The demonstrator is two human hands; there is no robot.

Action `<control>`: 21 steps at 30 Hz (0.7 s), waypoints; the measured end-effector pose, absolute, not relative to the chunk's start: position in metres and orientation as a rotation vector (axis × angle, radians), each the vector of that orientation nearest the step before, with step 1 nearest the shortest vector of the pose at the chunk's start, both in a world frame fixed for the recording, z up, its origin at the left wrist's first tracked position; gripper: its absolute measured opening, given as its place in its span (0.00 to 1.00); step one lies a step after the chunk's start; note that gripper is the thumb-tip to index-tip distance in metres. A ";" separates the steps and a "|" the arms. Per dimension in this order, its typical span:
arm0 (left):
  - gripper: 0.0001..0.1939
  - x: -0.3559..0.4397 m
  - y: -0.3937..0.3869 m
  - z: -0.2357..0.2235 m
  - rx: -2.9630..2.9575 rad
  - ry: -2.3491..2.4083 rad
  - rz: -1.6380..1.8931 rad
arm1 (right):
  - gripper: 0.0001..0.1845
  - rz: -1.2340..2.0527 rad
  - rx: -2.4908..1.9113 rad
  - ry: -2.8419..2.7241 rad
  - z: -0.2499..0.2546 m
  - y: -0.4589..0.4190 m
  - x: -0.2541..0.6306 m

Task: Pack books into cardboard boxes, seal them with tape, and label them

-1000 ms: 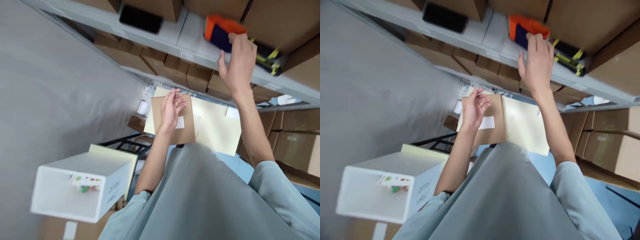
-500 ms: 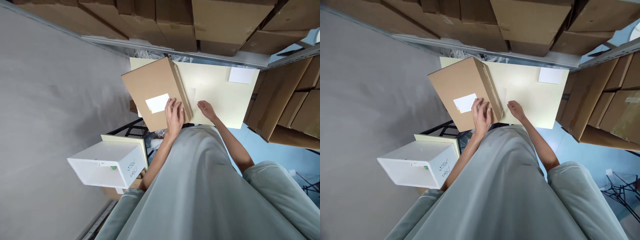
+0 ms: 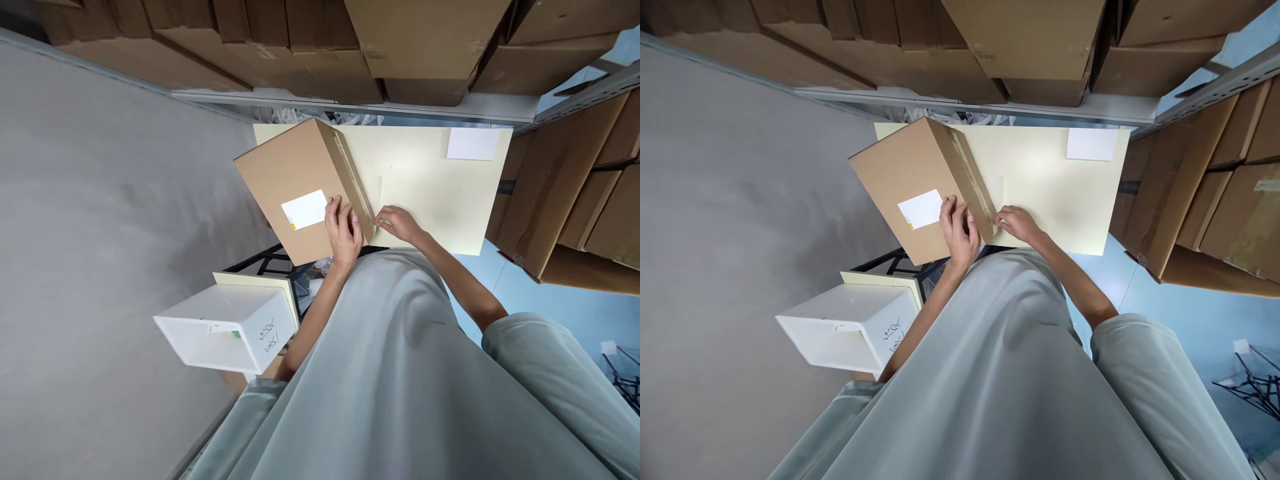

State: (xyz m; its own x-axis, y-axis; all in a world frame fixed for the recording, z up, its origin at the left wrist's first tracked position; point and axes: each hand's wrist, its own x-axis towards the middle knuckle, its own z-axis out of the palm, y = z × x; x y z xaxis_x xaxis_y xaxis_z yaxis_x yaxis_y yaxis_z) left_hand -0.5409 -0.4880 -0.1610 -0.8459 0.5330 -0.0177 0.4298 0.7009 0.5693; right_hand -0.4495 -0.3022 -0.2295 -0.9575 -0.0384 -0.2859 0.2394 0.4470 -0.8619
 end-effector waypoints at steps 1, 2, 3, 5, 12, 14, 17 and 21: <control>0.27 -0.540 -0.488 -0.162 0.774 2.734 0.832 | 0.11 -1.484 0.171 2.445 -0.229 -0.303 -0.450; 0.27 -0.540 -0.488 -0.163 0.773 2.741 0.823 | 0.11 -1.453 0.177 2.450 -0.227 -0.305 -0.451; 0.27 -0.540 -0.488 -0.164 0.776 2.747 0.819 | 0.11 -1.423 0.193 2.452 -0.226 -0.307 -0.453; 0.28 -0.540 -0.489 -0.167 0.792 2.754 0.823 | 0.12 -1.380 0.250 2.442 -0.223 -0.315 -0.455; 0.28 -0.539 -0.487 -0.171 0.784 2.794 0.822 | 0.25 -1.461 0.787 2.221 -0.219 -0.344 -0.459; 0.28 -0.538 -0.486 -0.171 0.784 2.800 0.830 | 0.30 -1.523 0.922 2.179 -0.218 -0.346 -0.453; 0.27 -0.538 -0.487 -0.173 0.783 2.794 0.844 | 0.23 -1.652 0.915 2.148 -0.214 -0.351 -0.437; 0.27 -0.537 -0.489 -0.174 0.794 2.766 0.880 | 0.31 -1.991 0.764 1.915 -0.209 -0.371 -0.423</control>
State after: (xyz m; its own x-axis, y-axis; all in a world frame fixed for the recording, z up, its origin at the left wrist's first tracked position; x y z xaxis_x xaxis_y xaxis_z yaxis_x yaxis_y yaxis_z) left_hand -0.5370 -0.4888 -0.1736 -0.8526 0.5216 0.0322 0.4443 0.6911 0.5700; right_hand -0.4230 -0.3709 -0.2087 -0.8227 0.1606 -0.5453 0.5386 -0.0865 -0.8381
